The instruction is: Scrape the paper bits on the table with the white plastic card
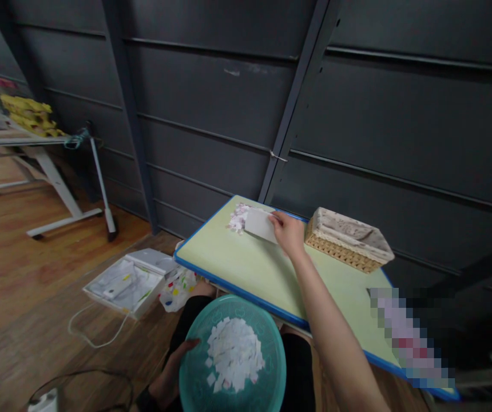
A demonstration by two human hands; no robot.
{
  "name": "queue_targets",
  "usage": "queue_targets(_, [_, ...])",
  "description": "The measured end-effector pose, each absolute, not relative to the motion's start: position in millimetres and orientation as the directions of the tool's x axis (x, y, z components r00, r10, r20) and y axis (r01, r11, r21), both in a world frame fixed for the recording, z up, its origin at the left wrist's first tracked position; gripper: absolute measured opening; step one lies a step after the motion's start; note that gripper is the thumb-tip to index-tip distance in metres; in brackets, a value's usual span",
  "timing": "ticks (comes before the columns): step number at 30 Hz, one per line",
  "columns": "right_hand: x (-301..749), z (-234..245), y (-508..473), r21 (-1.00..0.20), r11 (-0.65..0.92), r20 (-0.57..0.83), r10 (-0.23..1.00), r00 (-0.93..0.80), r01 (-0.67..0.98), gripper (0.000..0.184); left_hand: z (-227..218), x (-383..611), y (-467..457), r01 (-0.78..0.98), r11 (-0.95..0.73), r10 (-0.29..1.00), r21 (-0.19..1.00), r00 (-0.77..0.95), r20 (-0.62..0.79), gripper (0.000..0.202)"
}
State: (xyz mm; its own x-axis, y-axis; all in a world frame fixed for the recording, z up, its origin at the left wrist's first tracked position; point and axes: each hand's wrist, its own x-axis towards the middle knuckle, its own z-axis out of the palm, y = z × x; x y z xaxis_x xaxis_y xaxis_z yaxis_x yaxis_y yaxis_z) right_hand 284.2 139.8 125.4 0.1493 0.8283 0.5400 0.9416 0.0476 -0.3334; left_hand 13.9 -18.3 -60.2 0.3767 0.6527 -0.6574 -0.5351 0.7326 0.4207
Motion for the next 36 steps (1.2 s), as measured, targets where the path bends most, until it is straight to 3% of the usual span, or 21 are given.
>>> queue_targets(13, [278, 101, 148, -0.365, 0.058, 0.565, 0.807, 0.171, 0.929, 0.035, -75, 13, -18, -0.492, 0.765, 0.626, 0.415, 0.422, -0.656, 0.044])
queue_targets(26, [284, 113, 139, -0.199, -0.002, 0.532, 0.840, 0.109, 0.980, 0.034, -70, 13, -19, -0.507, 0.765, 0.627, 0.397, 0.446, -0.639, 0.059])
queue_targets(36, [279, 104, 145, -0.198, 0.071, 0.600, 0.797, 0.064, 0.978, 0.038, -75, 13, -19, -0.485, 0.770, 0.624, 0.414, 0.440, -0.646, 0.042])
